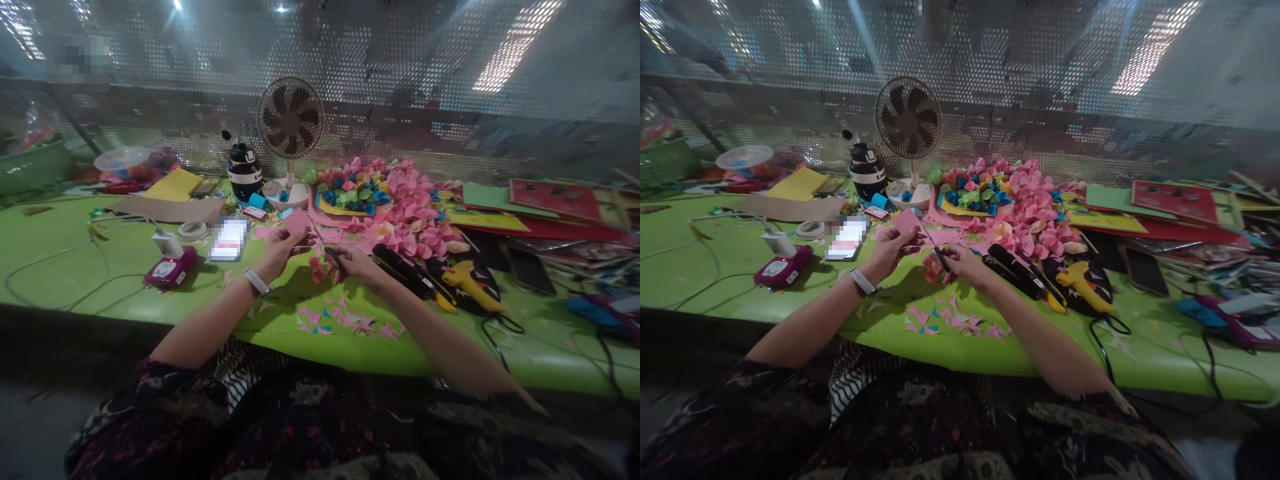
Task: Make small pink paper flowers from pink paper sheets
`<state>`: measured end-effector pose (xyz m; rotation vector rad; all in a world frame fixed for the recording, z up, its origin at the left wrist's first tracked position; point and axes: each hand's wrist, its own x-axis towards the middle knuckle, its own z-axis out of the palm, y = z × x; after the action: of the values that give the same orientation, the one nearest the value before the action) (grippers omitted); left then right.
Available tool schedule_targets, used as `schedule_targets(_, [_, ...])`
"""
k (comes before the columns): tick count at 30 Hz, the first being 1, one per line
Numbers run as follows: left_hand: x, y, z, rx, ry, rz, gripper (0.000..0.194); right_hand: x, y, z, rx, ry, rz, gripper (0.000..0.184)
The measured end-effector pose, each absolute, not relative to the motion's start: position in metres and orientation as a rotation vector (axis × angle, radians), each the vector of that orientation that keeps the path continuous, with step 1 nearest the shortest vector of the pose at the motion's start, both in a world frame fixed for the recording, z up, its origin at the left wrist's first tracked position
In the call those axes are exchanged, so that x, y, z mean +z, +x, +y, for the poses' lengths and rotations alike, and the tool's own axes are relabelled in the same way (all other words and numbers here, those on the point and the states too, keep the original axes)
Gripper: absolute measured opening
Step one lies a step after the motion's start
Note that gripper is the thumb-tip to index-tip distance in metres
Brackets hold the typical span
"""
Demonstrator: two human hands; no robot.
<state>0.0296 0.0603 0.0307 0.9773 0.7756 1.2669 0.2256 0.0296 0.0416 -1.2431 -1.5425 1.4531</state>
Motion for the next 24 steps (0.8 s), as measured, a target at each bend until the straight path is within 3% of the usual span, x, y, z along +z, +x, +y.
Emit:
schedule_targets(15, [0.0333, 0.0313, 0.0558, 1.245, 1.007, 0.759, 0.041, 0.0378, 0.2226, 0.0279, 1.354, -1.263, -1.61, 0.037])
schedule_targets(24, [0.0323, 0.0305, 0.0583, 1.256, 1.011, 0.771, 0.049, 0.0346, 0.2227, 0.0266, 1.289, -1.28, -1.637, 0.041])
